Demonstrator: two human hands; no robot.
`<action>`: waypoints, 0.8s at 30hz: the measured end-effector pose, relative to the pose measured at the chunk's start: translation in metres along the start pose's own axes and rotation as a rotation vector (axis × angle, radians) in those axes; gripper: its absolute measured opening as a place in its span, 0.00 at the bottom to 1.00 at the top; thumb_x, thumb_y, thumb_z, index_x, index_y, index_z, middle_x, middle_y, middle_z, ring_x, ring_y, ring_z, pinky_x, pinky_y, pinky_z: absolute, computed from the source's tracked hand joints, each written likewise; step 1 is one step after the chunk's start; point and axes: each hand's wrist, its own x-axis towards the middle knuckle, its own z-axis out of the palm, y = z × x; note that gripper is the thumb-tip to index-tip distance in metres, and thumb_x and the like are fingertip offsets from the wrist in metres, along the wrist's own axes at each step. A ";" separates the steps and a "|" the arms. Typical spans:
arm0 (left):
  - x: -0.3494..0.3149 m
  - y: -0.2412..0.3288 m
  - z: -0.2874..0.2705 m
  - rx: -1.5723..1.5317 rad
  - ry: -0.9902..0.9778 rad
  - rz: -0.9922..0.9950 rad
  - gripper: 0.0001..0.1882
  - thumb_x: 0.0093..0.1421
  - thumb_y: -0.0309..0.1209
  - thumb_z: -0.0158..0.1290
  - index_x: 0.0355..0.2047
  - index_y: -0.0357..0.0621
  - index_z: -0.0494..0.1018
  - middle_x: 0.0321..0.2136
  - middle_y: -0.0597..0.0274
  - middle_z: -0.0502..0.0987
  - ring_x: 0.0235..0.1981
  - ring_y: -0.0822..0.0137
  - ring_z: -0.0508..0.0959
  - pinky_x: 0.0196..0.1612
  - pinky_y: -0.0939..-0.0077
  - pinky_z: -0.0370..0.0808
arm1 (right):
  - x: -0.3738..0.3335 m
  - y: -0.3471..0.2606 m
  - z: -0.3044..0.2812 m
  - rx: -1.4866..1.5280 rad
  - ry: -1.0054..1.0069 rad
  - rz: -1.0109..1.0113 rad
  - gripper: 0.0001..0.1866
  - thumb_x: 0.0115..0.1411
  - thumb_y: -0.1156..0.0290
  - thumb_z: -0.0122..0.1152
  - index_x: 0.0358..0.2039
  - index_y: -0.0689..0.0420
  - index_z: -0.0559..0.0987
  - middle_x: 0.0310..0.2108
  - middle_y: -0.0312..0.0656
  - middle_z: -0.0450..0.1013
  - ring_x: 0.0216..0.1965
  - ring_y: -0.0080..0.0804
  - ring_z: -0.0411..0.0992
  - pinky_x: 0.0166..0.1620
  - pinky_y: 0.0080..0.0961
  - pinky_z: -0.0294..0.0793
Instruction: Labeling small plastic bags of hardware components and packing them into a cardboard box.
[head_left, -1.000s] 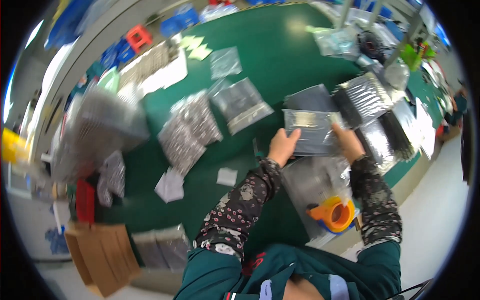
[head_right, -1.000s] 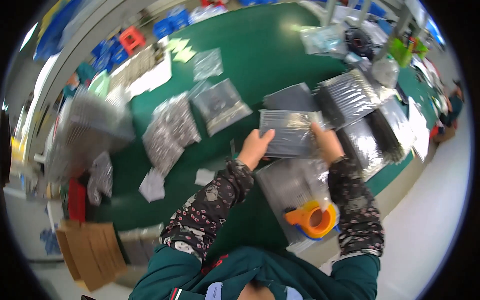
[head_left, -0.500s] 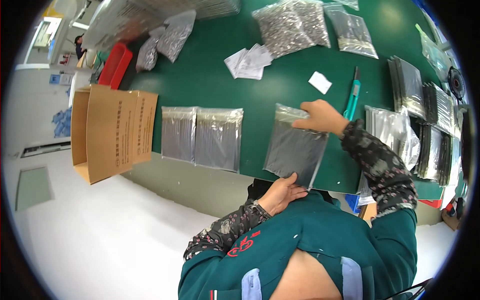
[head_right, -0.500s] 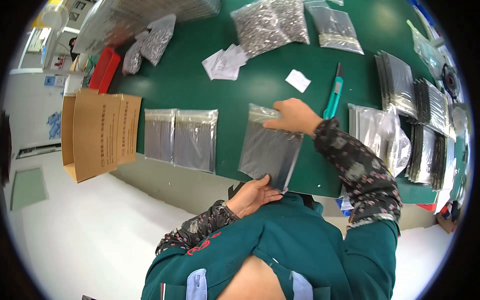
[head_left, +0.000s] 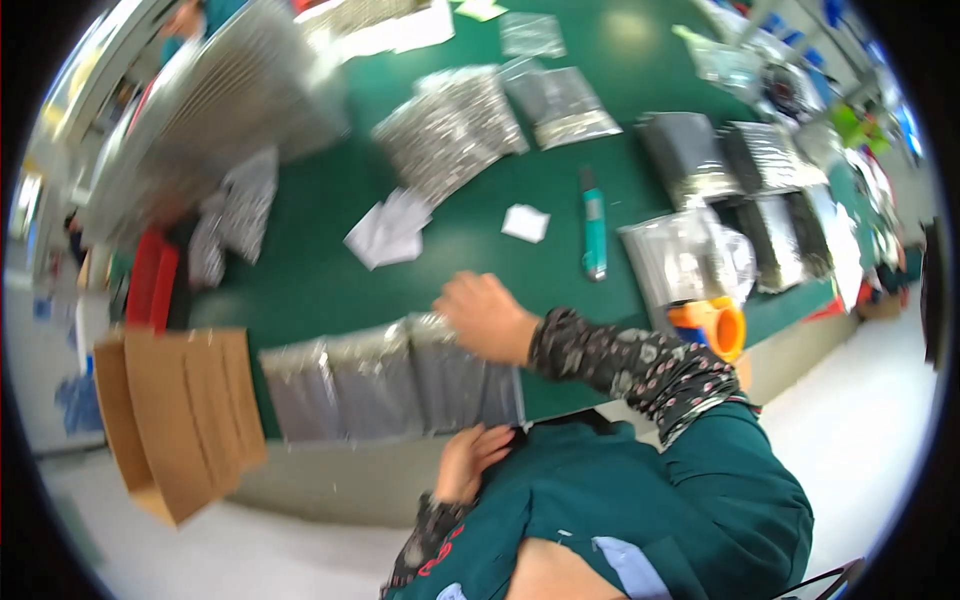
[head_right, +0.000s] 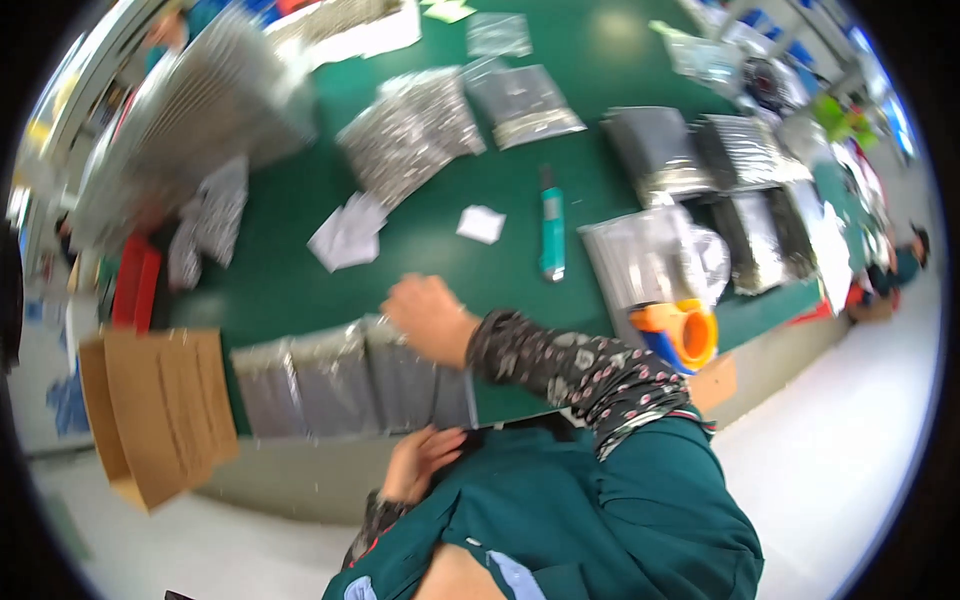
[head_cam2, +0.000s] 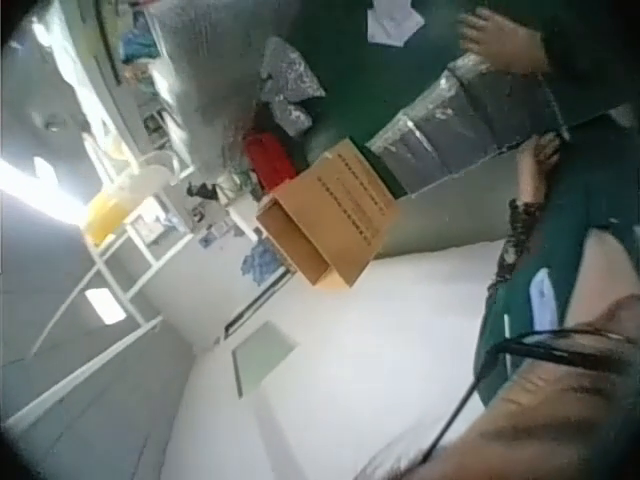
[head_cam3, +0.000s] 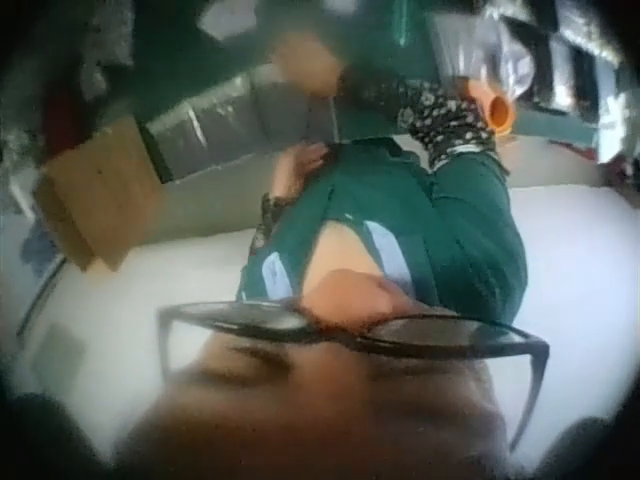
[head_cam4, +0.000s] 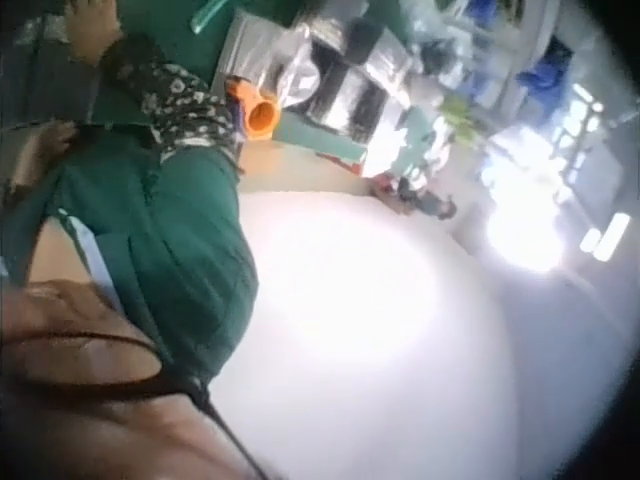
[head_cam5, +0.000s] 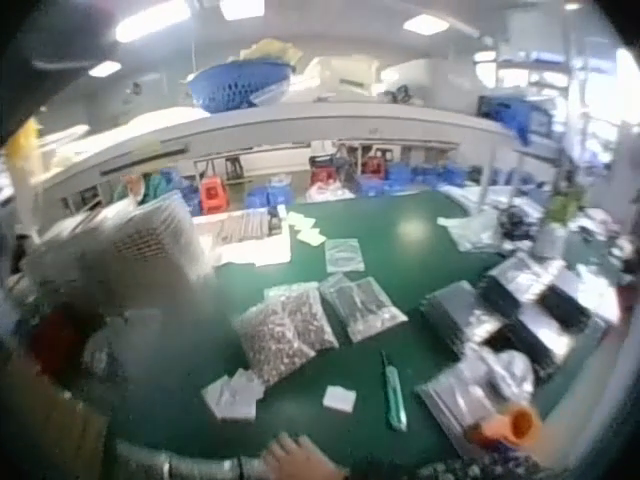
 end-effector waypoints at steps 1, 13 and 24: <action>-0.011 0.006 -0.006 0.032 0.081 0.046 0.16 0.59 0.34 0.41 0.40 0.32 0.65 0.40 0.44 0.73 0.42 0.57 0.74 0.41 0.69 0.73 | -0.002 0.006 -0.012 -0.204 0.252 -0.198 0.19 0.43 0.65 0.57 0.36 0.59 0.70 0.36 0.43 0.65 0.44 0.37 0.62 0.43 0.32 0.64; 0.078 0.152 0.202 0.953 -0.303 0.830 0.10 0.57 0.26 0.46 0.39 0.37 0.65 0.34 0.60 0.73 0.36 0.70 0.73 0.39 0.76 0.69 | -0.187 0.273 -0.142 1.117 0.562 1.215 0.18 0.52 0.64 0.52 0.38 0.64 0.68 0.28 0.43 0.68 0.28 0.33 0.70 0.30 0.29 0.73; 0.314 0.184 0.447 1.615 -0.296 1.644 0.31 0.52 0.41 0.50 0.50 0.32 0.58 0.48 0.45 0.63 0.52 0.48 0.59 0.55 0.61 0.58 | -0.212 0.318 -0.107 1.506 0.544 1.442 0.34 0.58 0.47 0.43 0.45 0.72 0.62 0.34 0.62 0.68 0.32 0.47 0.72 0.33 0.35 0.75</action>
